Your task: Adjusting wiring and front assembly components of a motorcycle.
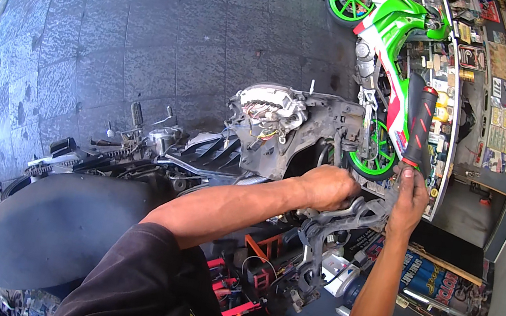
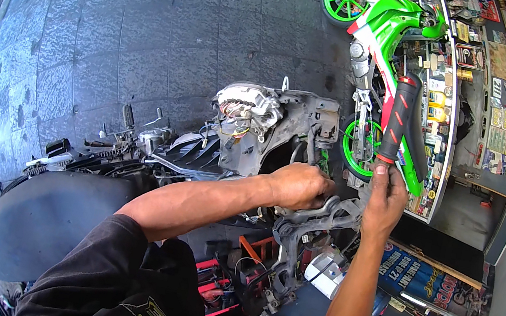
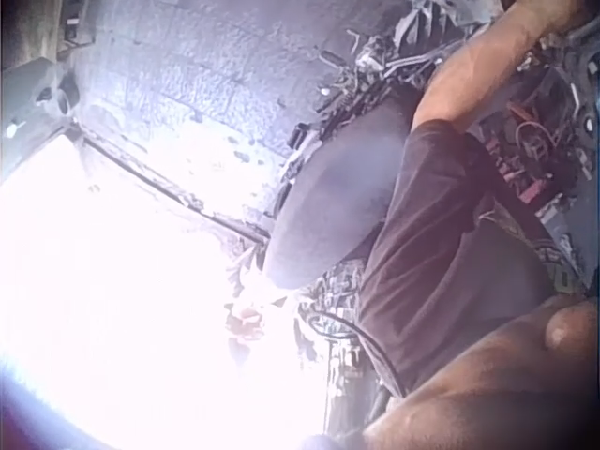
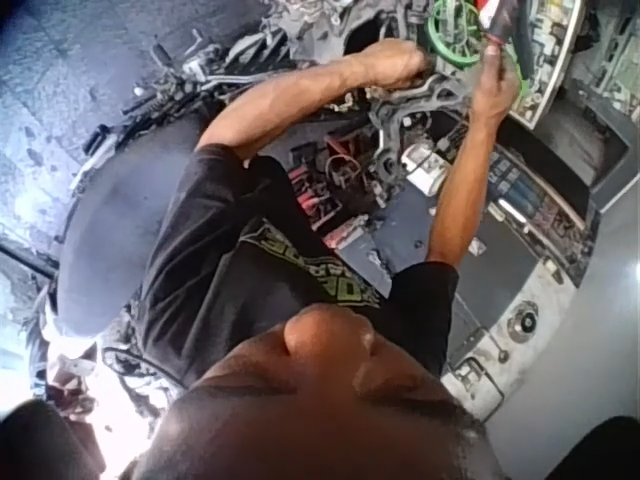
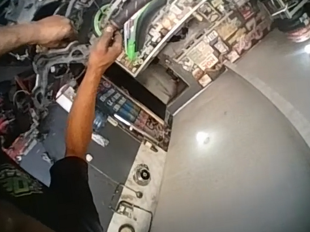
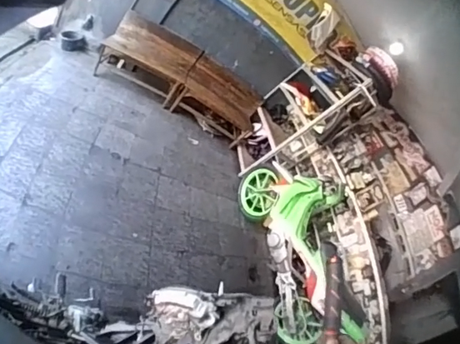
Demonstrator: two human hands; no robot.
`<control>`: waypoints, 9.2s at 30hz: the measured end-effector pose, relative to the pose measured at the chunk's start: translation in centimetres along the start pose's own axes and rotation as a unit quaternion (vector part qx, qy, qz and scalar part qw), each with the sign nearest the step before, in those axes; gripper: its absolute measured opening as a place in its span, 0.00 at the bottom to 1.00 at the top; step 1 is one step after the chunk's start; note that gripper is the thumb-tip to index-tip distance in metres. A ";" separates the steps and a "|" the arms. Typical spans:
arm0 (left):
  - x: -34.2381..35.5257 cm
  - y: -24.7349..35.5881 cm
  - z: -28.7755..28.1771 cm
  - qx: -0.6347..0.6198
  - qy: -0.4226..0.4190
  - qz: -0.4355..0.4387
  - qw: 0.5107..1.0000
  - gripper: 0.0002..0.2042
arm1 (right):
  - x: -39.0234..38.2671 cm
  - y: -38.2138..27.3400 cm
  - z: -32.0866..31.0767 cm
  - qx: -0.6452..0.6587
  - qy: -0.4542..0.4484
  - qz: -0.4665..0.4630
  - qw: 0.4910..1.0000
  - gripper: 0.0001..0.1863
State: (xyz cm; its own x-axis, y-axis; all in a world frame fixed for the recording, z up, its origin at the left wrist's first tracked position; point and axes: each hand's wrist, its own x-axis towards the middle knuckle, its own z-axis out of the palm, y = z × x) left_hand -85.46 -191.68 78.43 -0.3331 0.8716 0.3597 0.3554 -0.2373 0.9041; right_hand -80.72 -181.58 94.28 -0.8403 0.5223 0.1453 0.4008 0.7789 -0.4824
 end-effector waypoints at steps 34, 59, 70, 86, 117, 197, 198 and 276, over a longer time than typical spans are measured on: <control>0.7 -1.7 -1.0 -0.090 -0.067 0.050 0.993 0.09 | -0.5 0.6 -0.4 0.030 0.014 0.071 0.997 0.22; 1.5 -2.2 -1.5 -0.100 -0.103 0.060 0.988 0.12 | -0.4 0.5 -0.4 0.035 0.011 0.045 0.998 0.20; 3.4 -3.3 -0.6 -0.487 -0.310 -0.097 0.810 0.17 | -0.4 0.7 -0.5 0.046 0.004 0.057 0.997 0.19; 2.5 -3.1 0.1 -0.519 -0.227 -0.075 0.821 0.28 | -0.4 -0.2 0.1 0.021 0.022 0.062 0.998 0.16; -0.6 -2.0 0.6 -0.109 0.003 0.098 0.989 0.12 | -0.9 -0.1 0.4 0.054 0.034 0.064 0.996 0.18; 0.5 -1.5 -0.6 -0.142 -0.141 0.034 0.979 0.10 | -0.7 0.0 0.0 0.034 0.018 0.057 0.998 0.20; 0.4 -1.6 -0.5 -0.142 -0.141 0.034 0.979 0.10 | -0.7 0.0 0.0 0.026 0.018 0.061 0.998 0.20; -10.2 4.8 9.7 -0.342 0.251 -0.240 0.873 0.20 | -34.3 6.1 -1.3 0.086 0.299 0.207 0.927 0.22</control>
State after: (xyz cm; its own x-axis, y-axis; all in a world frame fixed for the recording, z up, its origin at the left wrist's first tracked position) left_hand -71.92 -197.52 76.90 -0.7016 0.6843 -0.1987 -0.4787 -0.2461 0.8428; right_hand -49.00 -194.30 87.49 -0.2530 0.9039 0.3449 0.5361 0.4277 -0.7278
